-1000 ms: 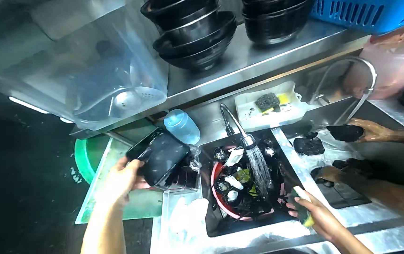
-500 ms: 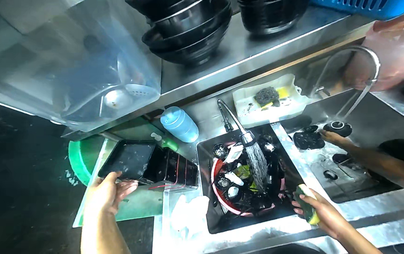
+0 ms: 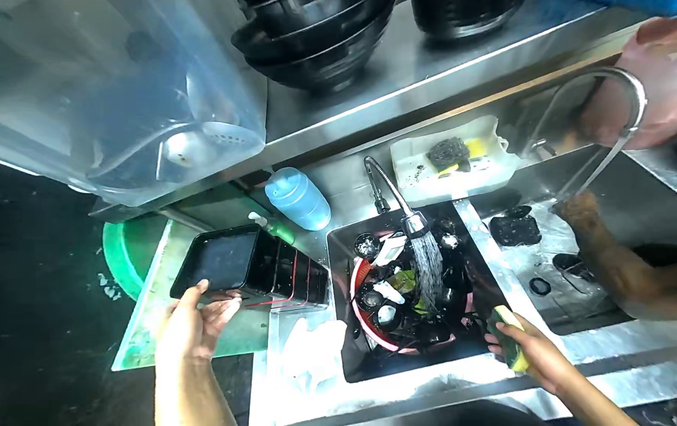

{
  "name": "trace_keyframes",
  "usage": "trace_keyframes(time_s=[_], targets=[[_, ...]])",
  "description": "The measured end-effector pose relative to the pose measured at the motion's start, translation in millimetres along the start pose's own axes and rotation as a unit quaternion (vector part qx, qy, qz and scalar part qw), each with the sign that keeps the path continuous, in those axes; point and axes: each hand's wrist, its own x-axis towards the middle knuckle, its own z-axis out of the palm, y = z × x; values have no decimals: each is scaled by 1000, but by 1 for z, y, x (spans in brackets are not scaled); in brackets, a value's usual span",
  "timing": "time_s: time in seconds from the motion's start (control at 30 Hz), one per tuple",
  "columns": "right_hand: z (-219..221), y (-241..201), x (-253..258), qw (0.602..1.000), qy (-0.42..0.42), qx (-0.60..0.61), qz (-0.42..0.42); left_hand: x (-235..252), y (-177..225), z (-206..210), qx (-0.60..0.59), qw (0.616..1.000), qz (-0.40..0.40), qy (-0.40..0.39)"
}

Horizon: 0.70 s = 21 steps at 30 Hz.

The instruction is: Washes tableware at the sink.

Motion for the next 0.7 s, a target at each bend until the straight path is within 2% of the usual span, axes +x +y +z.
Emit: trace_keyframes(time_s=[0.3,0.57,0.7], targets=[[0,6,2,1000,-1,-5,8,-10,-10,6,-60,998,9,-1],[-1,3,0,1000,6,-12,8,-8,-8,3,-10,1000,3,2],[-4,4,0,1000,14,-19,15,-5,-8,-3,-2,1000,1,-24]])
